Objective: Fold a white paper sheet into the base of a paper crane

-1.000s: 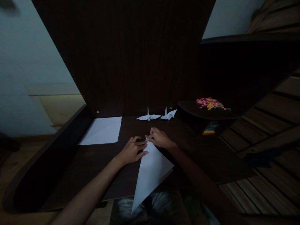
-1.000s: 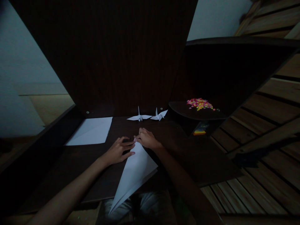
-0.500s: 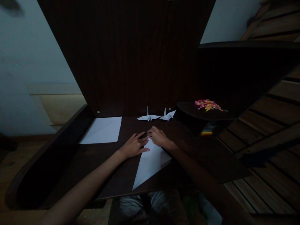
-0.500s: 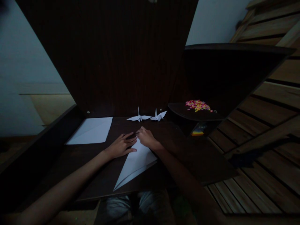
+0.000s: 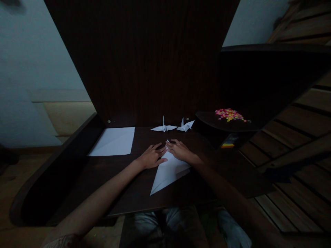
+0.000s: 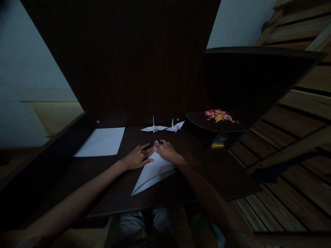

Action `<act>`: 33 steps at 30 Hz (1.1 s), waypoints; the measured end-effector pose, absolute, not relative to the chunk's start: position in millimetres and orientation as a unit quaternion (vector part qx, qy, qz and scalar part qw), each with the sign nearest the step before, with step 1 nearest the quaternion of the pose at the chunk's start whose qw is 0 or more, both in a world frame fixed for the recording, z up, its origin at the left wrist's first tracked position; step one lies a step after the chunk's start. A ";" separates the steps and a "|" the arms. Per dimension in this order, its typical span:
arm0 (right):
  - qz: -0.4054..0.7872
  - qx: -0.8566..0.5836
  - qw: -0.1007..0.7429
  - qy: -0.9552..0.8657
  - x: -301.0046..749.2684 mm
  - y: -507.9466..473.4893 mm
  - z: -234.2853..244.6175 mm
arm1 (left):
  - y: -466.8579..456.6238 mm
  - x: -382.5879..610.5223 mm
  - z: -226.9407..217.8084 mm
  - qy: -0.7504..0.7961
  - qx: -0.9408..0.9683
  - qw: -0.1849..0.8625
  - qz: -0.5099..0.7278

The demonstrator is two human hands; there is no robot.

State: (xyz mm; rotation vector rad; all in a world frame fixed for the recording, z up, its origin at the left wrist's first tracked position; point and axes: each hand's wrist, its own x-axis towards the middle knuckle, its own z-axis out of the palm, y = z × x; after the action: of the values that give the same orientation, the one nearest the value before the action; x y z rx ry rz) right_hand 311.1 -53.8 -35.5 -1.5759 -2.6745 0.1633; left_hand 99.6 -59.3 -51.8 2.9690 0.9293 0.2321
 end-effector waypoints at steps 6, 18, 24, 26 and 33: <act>0.105 -0.500 -0.005 -0.859 319.4 -48.8 -37.3 | -75.2 88.9 -50.0 0.276 0.958 0.041 0.070; 0.113 -0.501 -0.003 -0.858 320.2 -49.6 -35.2 | -137.2 61.1 -44.4 0.234 0.968 0.084 0.023; 0.102 -0.500 0.004 -0.860 322.1 -46.9 -36.7 | -167.6 47.0 -37.2 0.235 0.968 0.086 0.023; 0.095 -0.499 -0.006 -0.861 322.6 -45.3 -35.3 | -173.7 41.7 -34.7 0.232 0.968 0.089 0.021; 0.072 -0.519 -0.009 -0.851 324.9 -41.2 -33.3 | -190.7 25.5 -27.1 0.224 0.969 0.102 0.002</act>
State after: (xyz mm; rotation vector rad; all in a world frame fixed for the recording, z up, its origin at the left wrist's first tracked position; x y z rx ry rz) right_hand 324.9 -41.2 -33.3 -1.6413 -2.6902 0.2284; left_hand 25.5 -190.7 -27.1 2.8609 0.6624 0.0053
